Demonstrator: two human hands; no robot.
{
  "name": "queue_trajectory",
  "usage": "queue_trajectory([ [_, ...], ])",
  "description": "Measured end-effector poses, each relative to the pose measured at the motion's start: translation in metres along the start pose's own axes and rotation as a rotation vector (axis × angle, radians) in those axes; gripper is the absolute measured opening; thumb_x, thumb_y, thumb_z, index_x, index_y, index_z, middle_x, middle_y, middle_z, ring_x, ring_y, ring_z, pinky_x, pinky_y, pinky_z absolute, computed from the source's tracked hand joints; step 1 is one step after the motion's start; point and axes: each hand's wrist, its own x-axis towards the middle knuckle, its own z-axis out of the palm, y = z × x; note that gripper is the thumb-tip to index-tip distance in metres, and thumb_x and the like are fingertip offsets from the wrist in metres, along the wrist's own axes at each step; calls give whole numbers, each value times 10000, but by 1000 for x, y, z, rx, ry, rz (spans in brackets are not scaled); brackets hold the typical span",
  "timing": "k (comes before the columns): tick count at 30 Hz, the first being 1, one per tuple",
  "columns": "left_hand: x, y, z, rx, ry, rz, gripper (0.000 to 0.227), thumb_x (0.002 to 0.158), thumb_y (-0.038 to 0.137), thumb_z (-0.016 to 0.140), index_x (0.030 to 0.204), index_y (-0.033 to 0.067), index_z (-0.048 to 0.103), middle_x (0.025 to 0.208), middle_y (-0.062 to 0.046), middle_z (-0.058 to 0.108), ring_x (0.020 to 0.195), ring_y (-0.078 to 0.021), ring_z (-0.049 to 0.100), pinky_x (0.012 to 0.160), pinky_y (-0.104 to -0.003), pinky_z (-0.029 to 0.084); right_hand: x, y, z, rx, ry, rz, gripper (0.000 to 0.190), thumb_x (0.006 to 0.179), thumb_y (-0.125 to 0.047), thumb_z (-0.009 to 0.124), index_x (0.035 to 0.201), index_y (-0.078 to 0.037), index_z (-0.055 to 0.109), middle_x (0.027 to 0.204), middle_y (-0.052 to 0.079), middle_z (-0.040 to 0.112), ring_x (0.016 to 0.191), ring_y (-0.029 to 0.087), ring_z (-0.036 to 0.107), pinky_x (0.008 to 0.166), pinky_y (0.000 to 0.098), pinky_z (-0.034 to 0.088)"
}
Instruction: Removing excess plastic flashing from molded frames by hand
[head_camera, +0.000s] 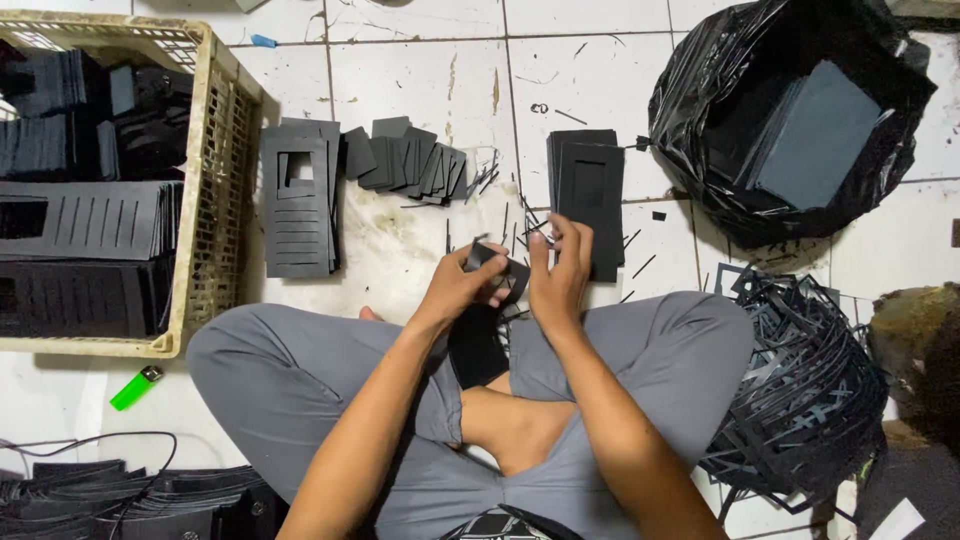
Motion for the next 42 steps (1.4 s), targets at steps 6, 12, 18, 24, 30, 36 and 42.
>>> queue_trajectory([
  [6, 38, -43, -34, 151, 118, 93, 552, 1056, 481, 491, 975, -20, 708, 733, -205, 716, 655, -242, 746, 584, -330, 616, -18, -5, 6, 170, -360, 175, 175, 999, -264, 645, 1067, -134, 739, 831, 145, 759, 855, 394, 724, 778, 445, 549],
  [12, 20, -14, -38, 724, 371, 267, 548, 1052, 319, 326, 903, 106, 809, 929, -244, 740, 1064, -466, 658, 1005, -513, 465, -25, -3, 5, 134, -368, -47, 150, 986, -256, 682, 852, -209, 729, 647, 8, 719, 636, 230, 714, 630, 307, 547],
  [18, 37, -36, -67, 686, 364, 124, 361, 882, 355, 695, 1140, 111, 758, 917, -161, 767, 903, -325, 756, 748, -434, 604, -29, 19, -11, 544, -332, 218, 147, 974, -170, 672, 863, -90, 726, 530, 26, 586, 550, 106, 507, 567, 266, 449],
  [24, -34, 21, -2, 623, 235, 836, 303, 1071, 229, 545, 1155, -31, 677, 1030, -271, 692, 1040, -467, 663, 920, -527, 511, -2, 25, -25, 1236, -299, 500, 140, 1020, -86, 553, 930, 16, 587, 486, 31, 362, 414, 140, 385, 484, 267, 339],
  [30, -16, -28, -19, 591, -95, 350, 269, 934, 290, 748, 791, 63, 756, 641, -60, 690, 695, -120, 577, 649, -318, 482, 8, 31, -19, 1241, -291, 579, 178, 1043, -200, 572, 1165, -79, 617, 634, 136, 585, 548, 169, 561, 531, 278, 449],
  [36, -11, -18, -21, 269, 281, 385, 288, 997, 291, 667, 950, 19, 751, 747, -36, 624, 762, -166, 532, 689, -302, 442, -15, 25, 1, 577, -489, 714, 621, 946, -752, 485, 975, -140, 589, 685, -5, 505, 621, 83, 496, 571, 208, 354],
  [42, 8, -29, -59, 124, 574, 413, 242, 1005, 287, 691, 955, 59, 753, 708, -68, 682, 660, -147, 609, 568, -294, 492, -37, -6, -8, -15, -849, 283, 451, 1055, -497, 456, 934, -136, 697, 802, 153, 758, 912, 376, 741, 813, 461, 543],
])
